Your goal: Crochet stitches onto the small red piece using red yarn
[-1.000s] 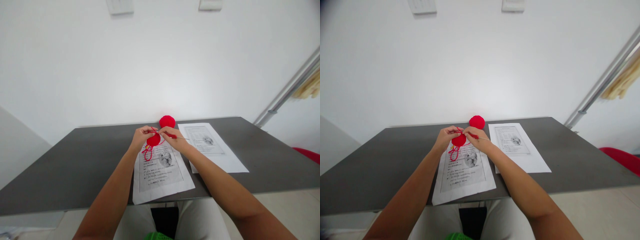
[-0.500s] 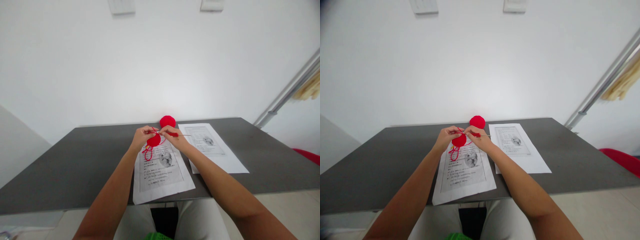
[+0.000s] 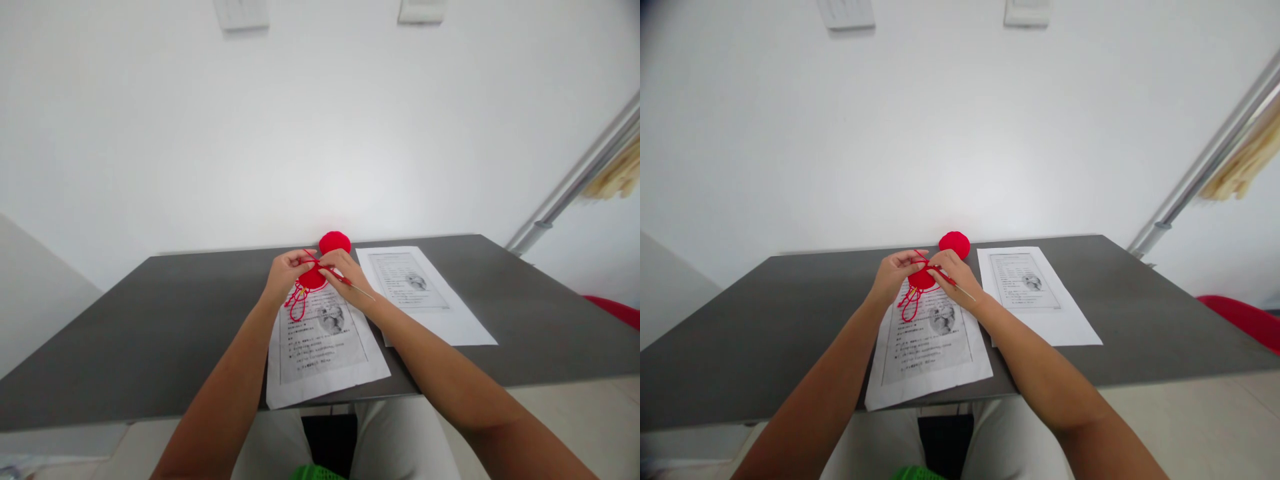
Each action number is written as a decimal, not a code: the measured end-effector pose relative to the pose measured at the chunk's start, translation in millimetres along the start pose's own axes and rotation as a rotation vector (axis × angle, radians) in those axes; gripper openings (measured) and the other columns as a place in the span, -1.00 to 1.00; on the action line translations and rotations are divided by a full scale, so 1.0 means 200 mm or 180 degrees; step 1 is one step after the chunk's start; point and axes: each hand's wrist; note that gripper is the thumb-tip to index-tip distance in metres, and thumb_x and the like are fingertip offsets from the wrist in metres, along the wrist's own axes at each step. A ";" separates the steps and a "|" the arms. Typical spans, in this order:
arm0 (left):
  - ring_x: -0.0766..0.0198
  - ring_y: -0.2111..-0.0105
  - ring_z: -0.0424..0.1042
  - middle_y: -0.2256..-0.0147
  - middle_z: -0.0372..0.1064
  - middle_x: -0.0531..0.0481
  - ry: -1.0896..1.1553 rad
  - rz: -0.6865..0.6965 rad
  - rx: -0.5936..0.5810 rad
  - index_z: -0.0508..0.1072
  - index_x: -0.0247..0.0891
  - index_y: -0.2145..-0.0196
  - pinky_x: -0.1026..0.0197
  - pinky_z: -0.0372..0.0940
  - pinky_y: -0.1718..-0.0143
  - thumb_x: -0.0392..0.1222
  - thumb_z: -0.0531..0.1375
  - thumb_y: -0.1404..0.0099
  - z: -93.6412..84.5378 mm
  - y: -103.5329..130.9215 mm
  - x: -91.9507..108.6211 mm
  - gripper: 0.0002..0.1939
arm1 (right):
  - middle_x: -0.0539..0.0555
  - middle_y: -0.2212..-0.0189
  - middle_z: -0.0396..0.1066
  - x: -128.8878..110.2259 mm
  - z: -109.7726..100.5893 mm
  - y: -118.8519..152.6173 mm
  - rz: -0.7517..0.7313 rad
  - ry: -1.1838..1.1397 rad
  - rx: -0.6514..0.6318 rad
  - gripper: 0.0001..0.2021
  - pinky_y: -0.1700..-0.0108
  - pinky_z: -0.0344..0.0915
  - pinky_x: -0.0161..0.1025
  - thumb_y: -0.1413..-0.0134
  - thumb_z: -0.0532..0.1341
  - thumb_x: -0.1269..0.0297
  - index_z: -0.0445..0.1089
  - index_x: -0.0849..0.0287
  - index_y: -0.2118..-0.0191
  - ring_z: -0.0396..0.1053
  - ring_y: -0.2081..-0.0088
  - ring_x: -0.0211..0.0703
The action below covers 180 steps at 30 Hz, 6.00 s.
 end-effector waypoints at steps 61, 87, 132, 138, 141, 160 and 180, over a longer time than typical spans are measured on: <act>0.19 0.39 0.44 0.39 0.51 -0.04 -0.1858 0.0594 -0.0230 0.62 -0.20 0.40 0.18 0.27 0.28 -0.24 0.26 -0.06 -0.11 -0.05 -0.04 -0.86 | 0.05 0.33 0.53 -0.01 -0.11 -0.07 0.1205 -0.0617 -0.1004 -0.85 0.19 0.30 -0.20 -0.17 0.18 0.27 0.49 0.15 0.28 0.43 0.29 -0.15; 0.37 0.53 0.41 0.52 0.50 -0.02 0.0704 -0.1266 -0.1063 0.53 -0.38 0.50 0.30 0.25 0.42 -0.25 0.48 0.18 -0.13 -0.01 0.01 -0.72 | 0.04 0.36 0.61 -0.05 -0.04 -0.06 0.1708 -0.2113 0.0080 -0.83 0.11 0.45 -0.12 -0.04 0.35 0.12 0.52 0.11 0.38 0.55 0.27 -0.11; 0.11 0.13 0.46 0.23 0.56 -0.10 0.0546 -0.0197 0.0157 0.60 -0.28 0.32 0.11 0.26 -0.03 -0.21 0.32 -0.10 0.13 0.02 -0.07 -0.83 | 0.08 0.15 0.53 0.01 0.01 0.02 0.0782 -0.0373 0.0268 -0.84 -0.06 0.34 -0.08 -0.25 0.15 0.20 0.48 0.03 0.20 0.46 0.07 -0.08; 0.19 0.32 0.51 0.37 0.57 -0.15 0.1738 -0.0711 -0.0212 0.58 -0.41 0.33 0.15 0.31 0.12 -0.24 0.37 0.00 0.13 0.03 -0.05 -0.76 | 0.08 0.13 0.52 0.01 0.01 0.02 0.0556 -0.0457 0.0407 -0.88 -0.08 0.33 -0.07 -0.25 0.16 0.27 0.47 0.02 0.23 0.44 0.06 -0.09; 0.19 0.36 0.51 0.38 0.56 -0.16 0.1872 -0.0949 -0.0410 0.58 -0.44 0.31 0.15 0.32 0.15 -0.35 0.33 0.03 0.10 0.03 -0.02 -0.75 | 0.07 0.15 0.51 0.00 0.01 0.01 0.0694 -0.0612 0.0415 -0.89 -0.07 0.33 -0.09 -0.24 0.18 0.25 0.46 0.04 0.23 0.44 0.07 -0.10; 0.26 0.44 0.49 0.43 0.58 -0.11 0.1185 -0.1086 -0.0840 0.63 -0.38 0.30 0.22 0.30 0.24 -0.38 0.37 0.10 -0.01 0.02 0.03 -0.69 | 0.02 0.40 0.51 -0.04 -0.04 -0.05 0.1704 -0.1513 0.0232 -0.71 0.08 0.36 -0.11 -0.04 0.31 -0.03 0.43 0.11 0.40 0.47 0.25 -0.09; 0.19 0.30 0.52 0.36 0.59 -0.14 0.1204 -0.0834 -0.0789 0.63 -0.39 0.28 0.20 0.31 0.13 -0.28 0.43 0.11 0.00 0.03 0.06 -0.65 | 0.01 0.38 0.56 -0.06 0.00 -0.05 0.1752 -0.1783 0.0581 -0.75 0.26 0.45 -0.19 -0.03 0.32 0.00 0.43 0.08 0.40 0.50 0.33 -0.14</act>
Point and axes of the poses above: each hand's wrist, its own y-axis away from the middle knuckle, its own z-axis out of the palm, x = y × z
